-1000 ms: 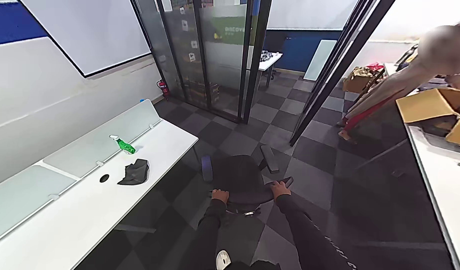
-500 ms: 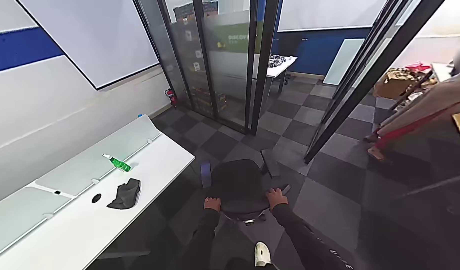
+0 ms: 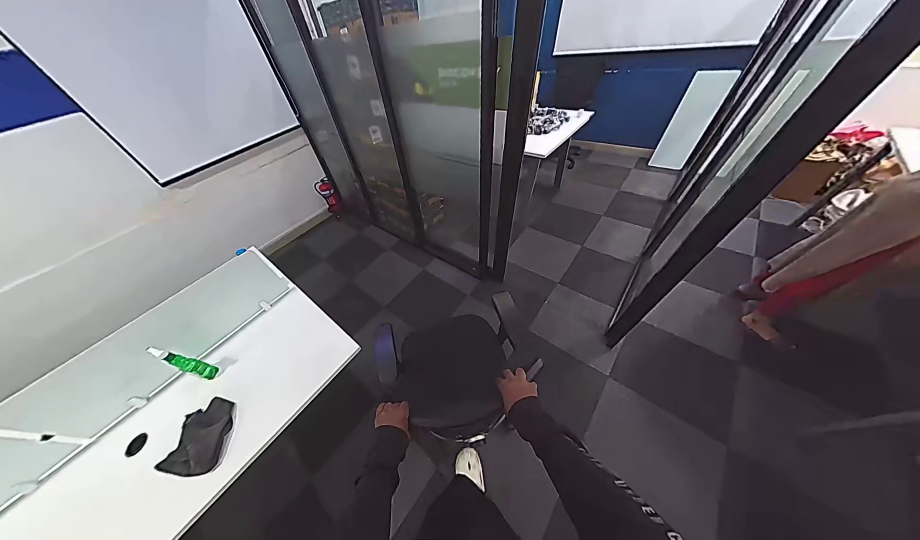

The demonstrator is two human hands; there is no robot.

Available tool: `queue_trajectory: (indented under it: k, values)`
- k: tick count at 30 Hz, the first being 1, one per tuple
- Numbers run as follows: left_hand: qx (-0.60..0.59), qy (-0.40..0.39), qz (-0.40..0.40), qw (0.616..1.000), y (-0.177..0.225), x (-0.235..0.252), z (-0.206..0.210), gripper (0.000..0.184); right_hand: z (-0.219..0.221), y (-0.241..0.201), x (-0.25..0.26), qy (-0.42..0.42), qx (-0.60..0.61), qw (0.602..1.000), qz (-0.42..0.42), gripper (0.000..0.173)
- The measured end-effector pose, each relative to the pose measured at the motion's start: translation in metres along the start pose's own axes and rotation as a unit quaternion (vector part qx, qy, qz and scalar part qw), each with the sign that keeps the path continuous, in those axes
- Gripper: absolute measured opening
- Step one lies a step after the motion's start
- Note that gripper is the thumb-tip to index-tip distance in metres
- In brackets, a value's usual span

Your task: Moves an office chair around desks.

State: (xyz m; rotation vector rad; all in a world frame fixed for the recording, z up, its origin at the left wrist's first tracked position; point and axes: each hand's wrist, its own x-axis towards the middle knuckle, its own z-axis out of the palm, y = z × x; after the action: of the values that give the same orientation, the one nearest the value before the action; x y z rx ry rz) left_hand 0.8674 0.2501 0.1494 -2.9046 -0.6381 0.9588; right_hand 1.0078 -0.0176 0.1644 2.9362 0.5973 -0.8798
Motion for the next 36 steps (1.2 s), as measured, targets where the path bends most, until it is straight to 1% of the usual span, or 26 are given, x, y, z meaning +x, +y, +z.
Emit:
queue_trajectory:
  k: [4,7,11,13,15,16,19,21,25,32,36]
  values:
    - [-0.011,0.013,-0.009,1.0,0.011,0.05,-0.03,0.058,-0.035,0.011,0.058,0.013,0.003,1.0,-0.012,0.061]
    - [-0.038,0.015,-0.013,0.999,0.016,0.085,-0.056,0.055,-0.064,0.016,0.106,0.005,-0.009,1.0,-0.021,0.066]
    - [-0.057,-0.004,-0.026,0.998,0.023,0.127,-0.089,0.053,-0.103,0.02,0.164,-0.005,-0.019,0.999,-0.035,0.059]
    - [-0.053,-0.015,-0.029,0.998,0.021,0.147,-0.105,0.052,-0.12,0.017,0.19,-0.014,-0.027,0.999,-0.043,0.059]
    - [-0.048,-0.008,-0.024,0.999,0.02,0.171,-0.122,0.052,-0.143,0.016,0.217,-0.013,-0.041,0.998,-0.048,0.064]
    - [-0.051,-0.006,-0.023,0.998,0.02,0.179,-0.128,0.053,-0.15,0.015,0.226,-0.011,-0.04,0.998,-0.049,0.061]
    - [-0.05,-0.028,-0.029,0.998,0.009,0.198,-0.143,0.058,-0.16,0.001,0.25,-0.014,-0.039,0.998,-0.053,0.06]
    - [-0.054,-0.026,-0.036,0.998,0.005,0.221,-0.161,0.061,-0.18,-0.003,0.274,-0.017,-0.047,0.997,-0.058,0.064]
    - [-0.061,-0.029,-0.052,0.996,0.002,0.254,-0.176,0.067,-0.201,-0.01,0.315,-0.018,-0.074,0.994,-0.073,0.072]
    - [-0.094,-0.018,-0.085,0.992,-0.015,0.316,-0.22,0.062,-0.253,-0.035,0.403,-0.014,-0.081,0.99,-0.115,0.067]
    - [-0.111,0.0,-0.105,0.988,-0.031,0.365,-0.249,0.062,-0.289,-0.058,0.465,-0.013,-0.093,0.985,-0.142,0.068]
